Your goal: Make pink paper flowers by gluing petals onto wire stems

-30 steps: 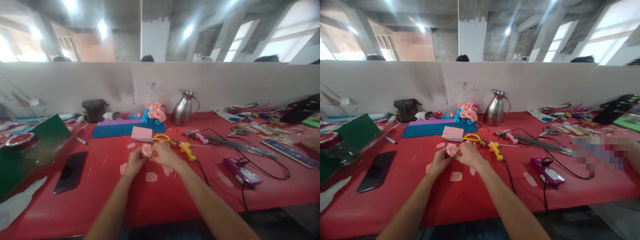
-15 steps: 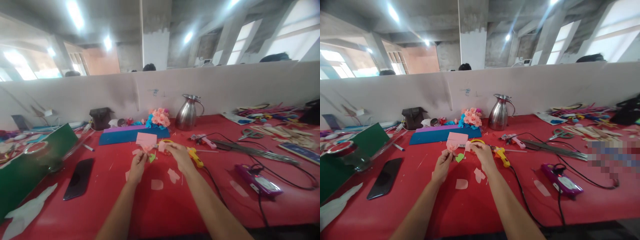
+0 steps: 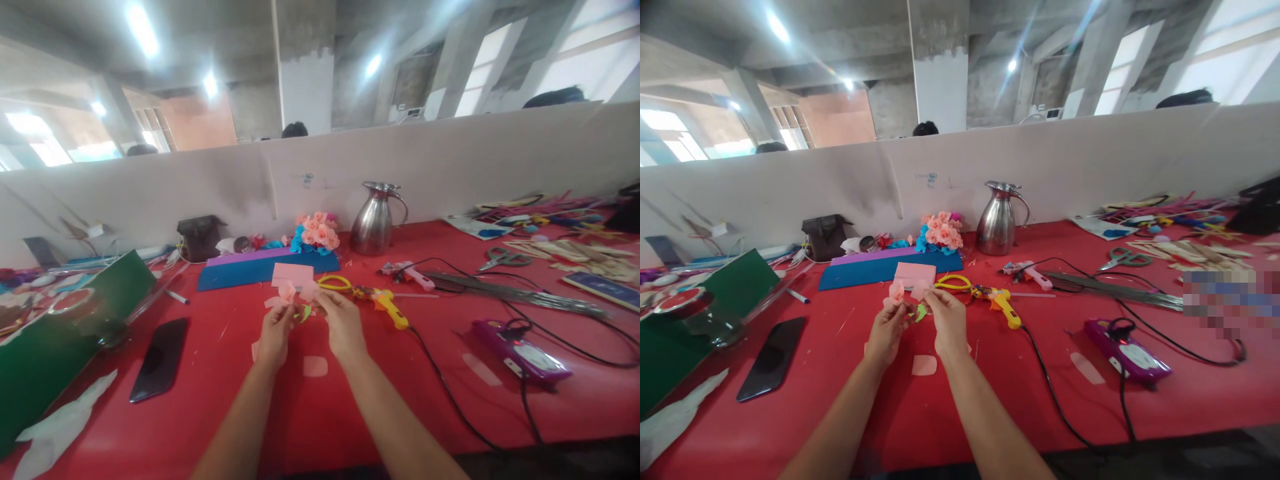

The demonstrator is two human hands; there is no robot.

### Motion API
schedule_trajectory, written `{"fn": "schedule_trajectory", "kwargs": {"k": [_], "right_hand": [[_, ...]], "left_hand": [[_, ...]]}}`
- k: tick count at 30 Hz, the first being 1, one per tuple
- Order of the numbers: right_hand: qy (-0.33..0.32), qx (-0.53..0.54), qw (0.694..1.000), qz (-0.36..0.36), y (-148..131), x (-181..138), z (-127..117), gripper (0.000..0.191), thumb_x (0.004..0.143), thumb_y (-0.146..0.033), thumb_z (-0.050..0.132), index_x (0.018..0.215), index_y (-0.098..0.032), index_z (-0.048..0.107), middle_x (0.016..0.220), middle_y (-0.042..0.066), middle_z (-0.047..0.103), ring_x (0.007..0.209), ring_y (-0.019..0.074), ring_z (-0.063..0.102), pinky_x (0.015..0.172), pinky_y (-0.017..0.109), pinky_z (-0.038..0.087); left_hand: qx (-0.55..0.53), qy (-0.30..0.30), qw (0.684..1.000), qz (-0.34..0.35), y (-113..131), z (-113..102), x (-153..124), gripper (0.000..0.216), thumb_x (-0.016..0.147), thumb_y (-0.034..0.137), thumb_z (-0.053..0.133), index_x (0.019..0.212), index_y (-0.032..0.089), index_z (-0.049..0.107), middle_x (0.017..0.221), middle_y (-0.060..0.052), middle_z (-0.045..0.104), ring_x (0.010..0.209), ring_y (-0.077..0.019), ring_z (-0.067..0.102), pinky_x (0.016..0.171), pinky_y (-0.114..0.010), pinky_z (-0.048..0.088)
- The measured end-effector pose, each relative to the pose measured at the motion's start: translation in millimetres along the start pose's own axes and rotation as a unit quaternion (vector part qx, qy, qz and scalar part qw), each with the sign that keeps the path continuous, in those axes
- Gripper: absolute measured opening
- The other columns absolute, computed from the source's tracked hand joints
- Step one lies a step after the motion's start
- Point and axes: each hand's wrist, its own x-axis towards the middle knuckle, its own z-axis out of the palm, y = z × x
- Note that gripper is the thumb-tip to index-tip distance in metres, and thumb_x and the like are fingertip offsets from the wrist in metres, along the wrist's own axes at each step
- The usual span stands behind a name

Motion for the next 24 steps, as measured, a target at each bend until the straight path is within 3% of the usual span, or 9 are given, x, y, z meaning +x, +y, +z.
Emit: {"fn": "schedule_trajectory", "kwargs": {"k": [10,24], "right_hand": [[0.022,0.021,1.000,0.002,9.7,-9.9,19.8,0.017,0.058,-0.031,0.067,0.067,-0.017,0.068,0.061,0.002,0.064,0.057,0.0135,0.056,0.056,0.025,0.045],[0.000,0.030,0.999,0.011,13.3,-12.1,23.3,0.017,0.060,-0.032,0.067,0.068,-0.017,0.067,0.062,0.002,0.064,0.058,0.0133,0.057,0.057,0.025,0.045]], "left_hand": [[-0.075,-0.033,0.997,-0.013,5.5,3.7,-1.9,0.025,0.064,0.037,0.071,0.071,0.015,0.062,0.077,-0.002,0.064,0.077,-0.0134,0.060,0.080,-0.032,0.048],[-0.067,-0.018,0.997,-0.025,-3.2,-1.2,4.2,0.027,0.060,0.036,0.074,0.076,0.016,0.066,0.083,-0.005,0.068,0.080,-0.0164,0.063,0.078,-0.031,0.048]]}}
